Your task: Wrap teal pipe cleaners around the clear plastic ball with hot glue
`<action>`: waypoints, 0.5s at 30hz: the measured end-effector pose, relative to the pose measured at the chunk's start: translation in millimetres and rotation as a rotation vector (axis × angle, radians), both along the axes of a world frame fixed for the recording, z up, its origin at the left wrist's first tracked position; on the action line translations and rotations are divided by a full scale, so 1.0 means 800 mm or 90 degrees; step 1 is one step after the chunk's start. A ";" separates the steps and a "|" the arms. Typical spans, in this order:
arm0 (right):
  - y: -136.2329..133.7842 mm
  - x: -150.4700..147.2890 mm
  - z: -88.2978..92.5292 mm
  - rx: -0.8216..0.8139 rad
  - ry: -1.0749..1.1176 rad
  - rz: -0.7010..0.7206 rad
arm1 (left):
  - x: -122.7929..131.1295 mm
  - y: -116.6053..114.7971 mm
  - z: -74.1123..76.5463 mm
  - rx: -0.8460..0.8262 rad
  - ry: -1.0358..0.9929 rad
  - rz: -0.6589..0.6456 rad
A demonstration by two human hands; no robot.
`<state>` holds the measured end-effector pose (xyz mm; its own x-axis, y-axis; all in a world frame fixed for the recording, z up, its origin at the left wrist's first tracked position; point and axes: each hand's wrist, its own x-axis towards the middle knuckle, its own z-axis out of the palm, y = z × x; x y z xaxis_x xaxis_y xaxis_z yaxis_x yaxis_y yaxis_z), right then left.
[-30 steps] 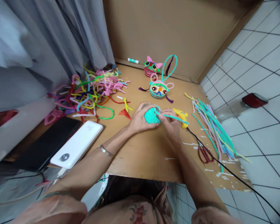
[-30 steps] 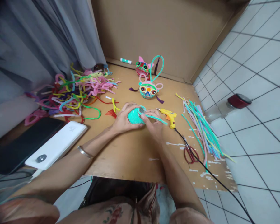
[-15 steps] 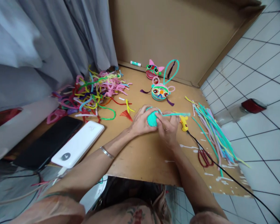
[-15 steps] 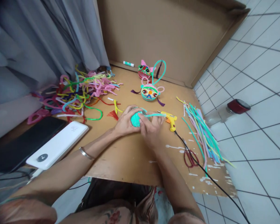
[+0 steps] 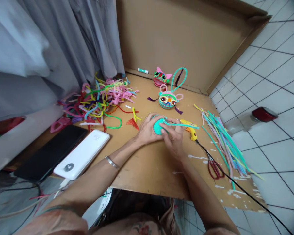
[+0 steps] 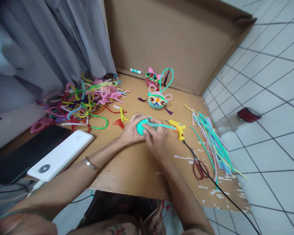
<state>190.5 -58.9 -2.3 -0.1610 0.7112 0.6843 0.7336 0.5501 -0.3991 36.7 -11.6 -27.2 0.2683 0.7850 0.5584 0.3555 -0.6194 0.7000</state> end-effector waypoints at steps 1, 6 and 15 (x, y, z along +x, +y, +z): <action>-0.001 0.000 0.000 0.007 0.004 0.004 | 0.000 0.000 0.000 0.001 -0.001 0.000; -0.003 0.003 0.000 0.065 0.011 0.014 | 0.000 0.001 -0.001 0.009 -0.010 -0.003; -0.001 0.004 -0.003 0.064 -0.041 -0.072 | 0.001 -0.002 0.002 0.006 -0.005 0.013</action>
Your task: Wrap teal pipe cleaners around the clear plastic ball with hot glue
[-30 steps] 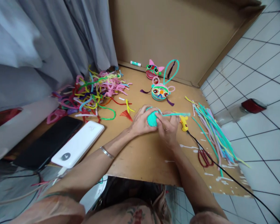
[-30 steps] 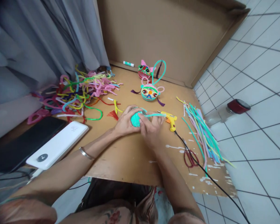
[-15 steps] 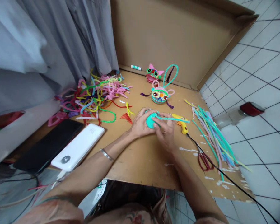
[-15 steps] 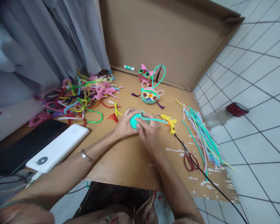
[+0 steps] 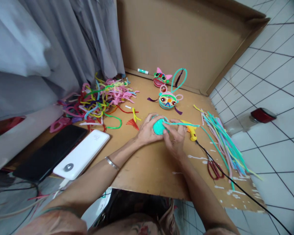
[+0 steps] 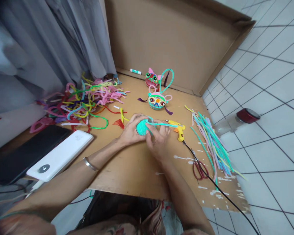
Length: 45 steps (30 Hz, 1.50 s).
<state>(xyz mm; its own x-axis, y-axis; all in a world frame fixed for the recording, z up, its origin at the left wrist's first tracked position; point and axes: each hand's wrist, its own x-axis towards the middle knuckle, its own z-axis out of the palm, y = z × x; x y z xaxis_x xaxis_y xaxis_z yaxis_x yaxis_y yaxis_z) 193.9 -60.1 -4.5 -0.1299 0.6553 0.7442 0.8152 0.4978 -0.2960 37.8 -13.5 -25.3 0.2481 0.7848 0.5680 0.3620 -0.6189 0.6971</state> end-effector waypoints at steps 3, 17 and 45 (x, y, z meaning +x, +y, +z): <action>-0.002 -0.002 -0.001 -0.006 -0.030 0.001 | -0.001 -0.002 0.001 -0.002 0.013 -0.003; -0.003 -0.003 -0.004 0.001 -0.108 0.071 | -0.003 0.012 -0.011 -0.018 -0.052 0.034; 0.051 0.106 -0.014 -0.393 -0.102 -0.573 | -0.007 0.013 0.004 -0.215 -0.138 -0.013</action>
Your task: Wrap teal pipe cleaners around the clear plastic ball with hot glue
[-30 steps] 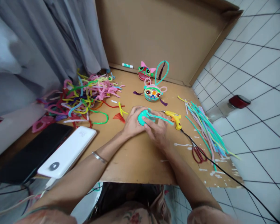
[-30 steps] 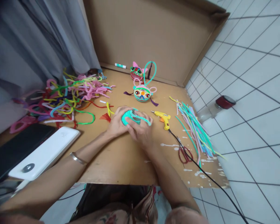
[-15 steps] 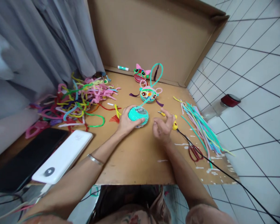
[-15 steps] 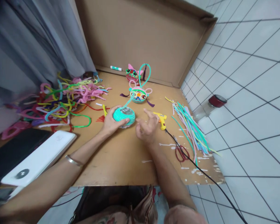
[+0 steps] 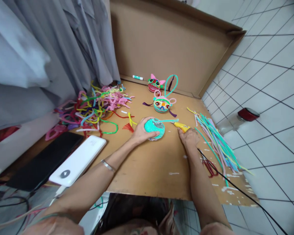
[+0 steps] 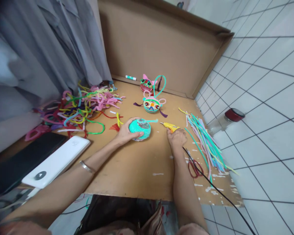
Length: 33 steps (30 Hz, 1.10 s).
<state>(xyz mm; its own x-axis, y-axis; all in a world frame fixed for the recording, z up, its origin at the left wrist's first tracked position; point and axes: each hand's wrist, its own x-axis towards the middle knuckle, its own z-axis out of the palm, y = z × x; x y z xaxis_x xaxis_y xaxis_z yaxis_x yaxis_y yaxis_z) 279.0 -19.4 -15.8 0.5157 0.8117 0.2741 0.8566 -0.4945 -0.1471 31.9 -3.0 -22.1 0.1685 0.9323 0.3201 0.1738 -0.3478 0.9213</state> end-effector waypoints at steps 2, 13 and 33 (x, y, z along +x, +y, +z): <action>0.000 -0.001 0.006 -0.028 0.030 -0.011 | 0.000 0.000 0.001 -0.002 0.001 -0.009; 0.001 -0.003 0.027 0.257 0.179 0.134 | -0.005 0.001 0.006 -0.083 -0.068 -0.043; -0.018 -0.036 0.036 0.436 0.165 0.382 | -0.005 0.001 0.005 -0.011 0.012 -0.080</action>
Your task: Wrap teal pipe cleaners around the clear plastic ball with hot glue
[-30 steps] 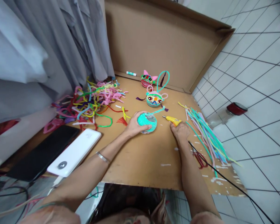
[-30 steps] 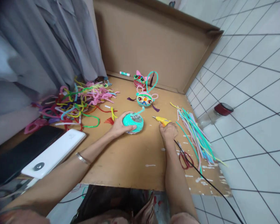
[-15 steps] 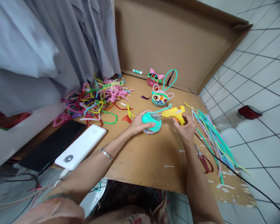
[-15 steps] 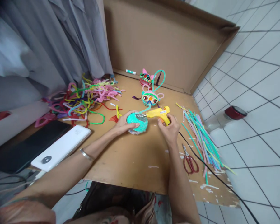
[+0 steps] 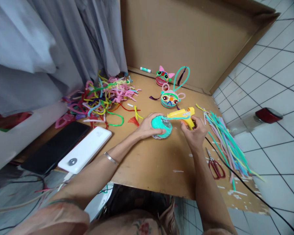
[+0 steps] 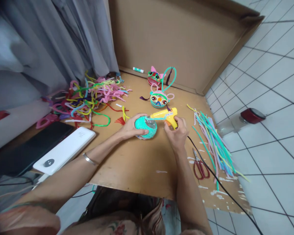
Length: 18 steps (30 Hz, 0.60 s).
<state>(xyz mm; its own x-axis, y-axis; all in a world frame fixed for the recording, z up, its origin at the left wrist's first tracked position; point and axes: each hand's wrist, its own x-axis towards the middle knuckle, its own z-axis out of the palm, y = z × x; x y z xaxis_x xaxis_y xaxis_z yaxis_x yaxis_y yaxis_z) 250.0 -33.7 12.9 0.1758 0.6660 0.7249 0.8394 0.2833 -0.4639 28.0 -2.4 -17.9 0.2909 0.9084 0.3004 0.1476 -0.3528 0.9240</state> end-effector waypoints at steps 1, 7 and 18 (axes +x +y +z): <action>0.000 0.001 0.001 0.002 -0.008 0.005 | 0.000 0.000 0.000 0.003 0.003 -0.004; -0.001 0.004 0.004 0.029 -0.024 0.040 | -0.001 0.000 0.002 -0.002 0.007 -0.023; -0.002 0.010 0.012 0.044 -0.039 0.067 | -0.002 0.000 0.002 0.005 0.019 -0.027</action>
<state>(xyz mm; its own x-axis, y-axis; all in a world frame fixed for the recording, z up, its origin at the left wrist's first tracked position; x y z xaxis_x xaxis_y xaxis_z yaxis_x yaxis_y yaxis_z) 257.9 -35.0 22.6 0.0624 0.6263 0.7771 0.8294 0.4005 -0.3894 26.4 -2.2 -16.3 0.3387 0.8925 0.2978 0.1602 -0.3666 0.9165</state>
